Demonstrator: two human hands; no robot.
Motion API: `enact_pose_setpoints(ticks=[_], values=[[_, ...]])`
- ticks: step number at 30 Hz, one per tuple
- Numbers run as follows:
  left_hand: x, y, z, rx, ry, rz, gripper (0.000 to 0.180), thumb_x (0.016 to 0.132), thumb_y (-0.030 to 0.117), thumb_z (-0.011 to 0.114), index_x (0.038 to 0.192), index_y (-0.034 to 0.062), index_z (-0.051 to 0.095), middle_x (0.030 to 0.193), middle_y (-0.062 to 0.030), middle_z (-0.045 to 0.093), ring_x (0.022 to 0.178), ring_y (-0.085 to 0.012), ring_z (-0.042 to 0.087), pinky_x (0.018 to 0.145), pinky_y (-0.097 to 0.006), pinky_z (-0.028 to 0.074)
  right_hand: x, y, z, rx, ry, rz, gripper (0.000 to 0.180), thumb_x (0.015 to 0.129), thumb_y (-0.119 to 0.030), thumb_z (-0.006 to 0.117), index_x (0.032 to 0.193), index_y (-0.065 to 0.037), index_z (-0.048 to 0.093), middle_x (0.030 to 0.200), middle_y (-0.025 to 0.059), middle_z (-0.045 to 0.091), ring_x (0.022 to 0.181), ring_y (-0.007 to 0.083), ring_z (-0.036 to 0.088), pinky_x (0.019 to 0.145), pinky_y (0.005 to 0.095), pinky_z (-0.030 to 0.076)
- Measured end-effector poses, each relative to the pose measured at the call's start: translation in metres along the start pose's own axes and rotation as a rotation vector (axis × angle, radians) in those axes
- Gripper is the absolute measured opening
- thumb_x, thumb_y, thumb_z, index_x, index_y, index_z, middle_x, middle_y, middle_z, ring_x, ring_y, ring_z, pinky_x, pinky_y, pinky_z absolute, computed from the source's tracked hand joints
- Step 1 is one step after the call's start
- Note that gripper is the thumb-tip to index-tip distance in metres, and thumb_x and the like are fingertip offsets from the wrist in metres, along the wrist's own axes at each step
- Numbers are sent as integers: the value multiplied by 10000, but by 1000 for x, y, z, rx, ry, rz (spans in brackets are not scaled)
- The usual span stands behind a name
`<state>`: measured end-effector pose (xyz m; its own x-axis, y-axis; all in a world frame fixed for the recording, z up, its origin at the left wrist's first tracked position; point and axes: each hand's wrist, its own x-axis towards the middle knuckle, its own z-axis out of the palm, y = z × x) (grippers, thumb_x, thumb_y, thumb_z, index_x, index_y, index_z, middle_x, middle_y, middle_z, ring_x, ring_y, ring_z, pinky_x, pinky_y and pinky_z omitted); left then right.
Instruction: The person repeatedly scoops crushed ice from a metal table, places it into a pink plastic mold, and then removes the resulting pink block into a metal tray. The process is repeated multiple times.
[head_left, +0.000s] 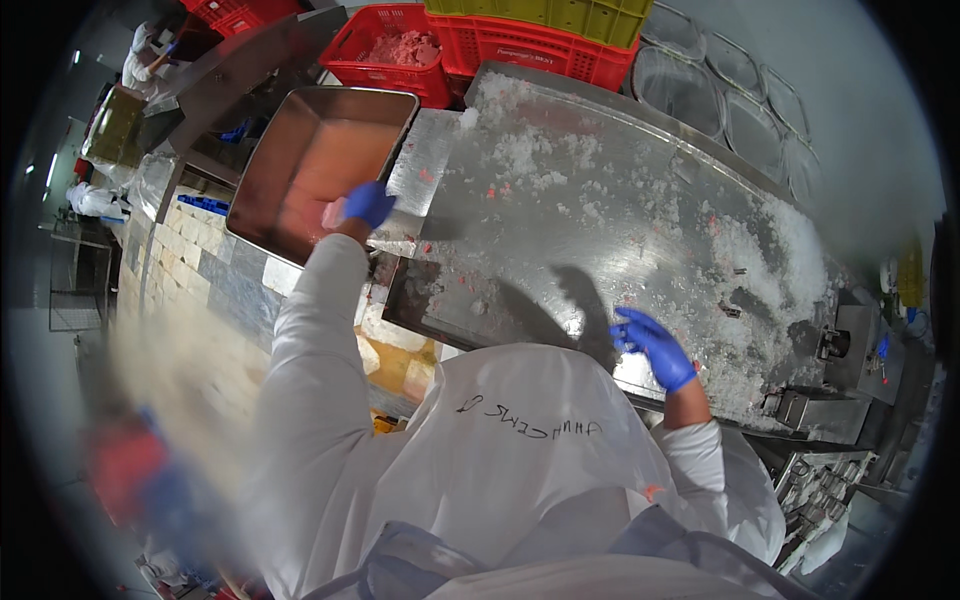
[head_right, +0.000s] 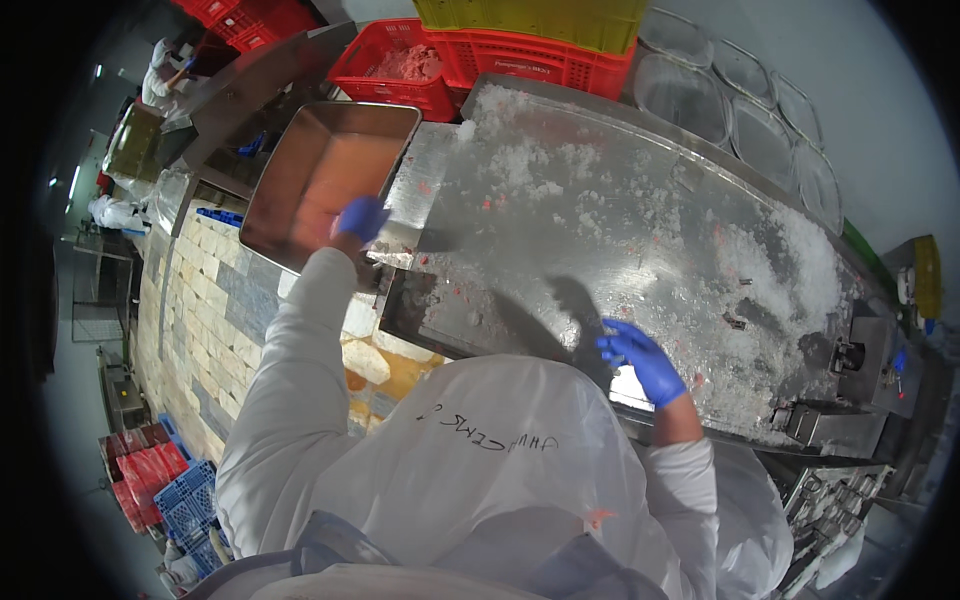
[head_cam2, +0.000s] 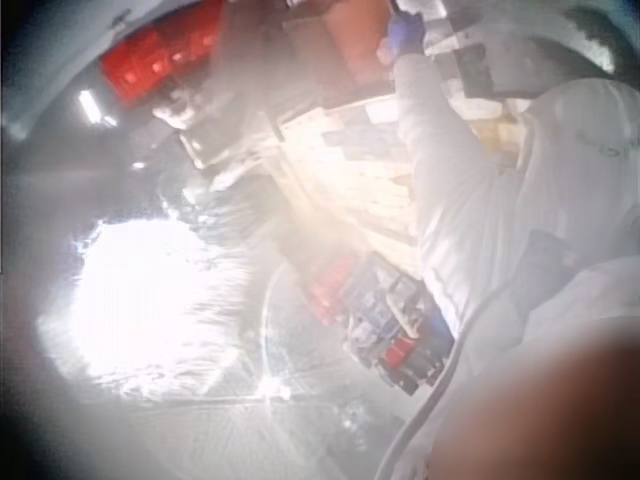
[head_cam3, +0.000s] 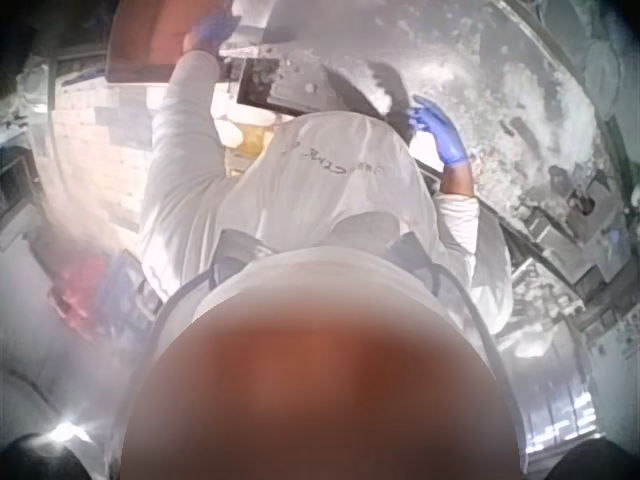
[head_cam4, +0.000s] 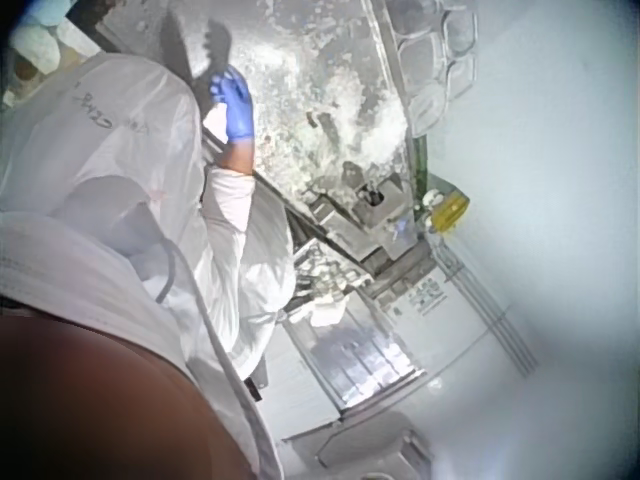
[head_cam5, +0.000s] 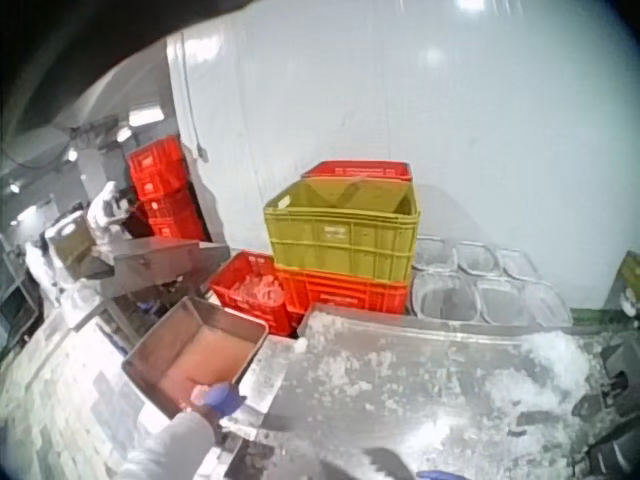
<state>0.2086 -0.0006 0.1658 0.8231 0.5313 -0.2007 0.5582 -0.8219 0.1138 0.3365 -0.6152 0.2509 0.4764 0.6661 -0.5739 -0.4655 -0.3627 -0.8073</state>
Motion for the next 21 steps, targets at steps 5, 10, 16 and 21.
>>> enact_pose_setpoints(ticks=[5, 10, 16, 21], values=[[-47, 94, -23, -30, 95, 188, 407, 968, 458, 595, 856, 90, 728, 903, -196, 736, 853, -411, 714, 725, -539, 543, -41, 82, -3, 231, 111, 192, 486, 1063, -328, 590, 1485, -91, 547, 1191, 86, 712, 1056, 168, 667, 918, 336, 524], [-14, 22, -13, 24, 210, 145, 407, 984, 460, 575, 950, 91, 745, 920, -181, 741, 867, -409, 709, 783, -528, 554, -46, 96, 5, 42, 176, 226, 462, 1050, -304, 603, 1460, -91, 581, 1181, 77, 708, 1057, 164, 671, 968, 348, 542], [-26, 44, 0, -75, 260, 180, 416, 977, 445, 586, 884, 72, 744, 917, -189, 742, 861, -407, 707, 780, -526, 553, -55, 118, 7, -51, 157, 137, 459, 1058, -311, 574, 1466, -101, 576, 1178, 80, 713, 1051, 171, 668, 968, 359, 515], [-89, 102, -68, -241, 255, 272, 399, 968, 455, 587, 927, 98, 761, 963, -175, 745, 902, -400, 706, 811, -517, 559, -65, 123, 18, 69, 176, 166, 466, 1057, -320, 570, 1463, -92, 575, 1163, 84, 716, 1028, 172, 671, 961, 354, 508]])
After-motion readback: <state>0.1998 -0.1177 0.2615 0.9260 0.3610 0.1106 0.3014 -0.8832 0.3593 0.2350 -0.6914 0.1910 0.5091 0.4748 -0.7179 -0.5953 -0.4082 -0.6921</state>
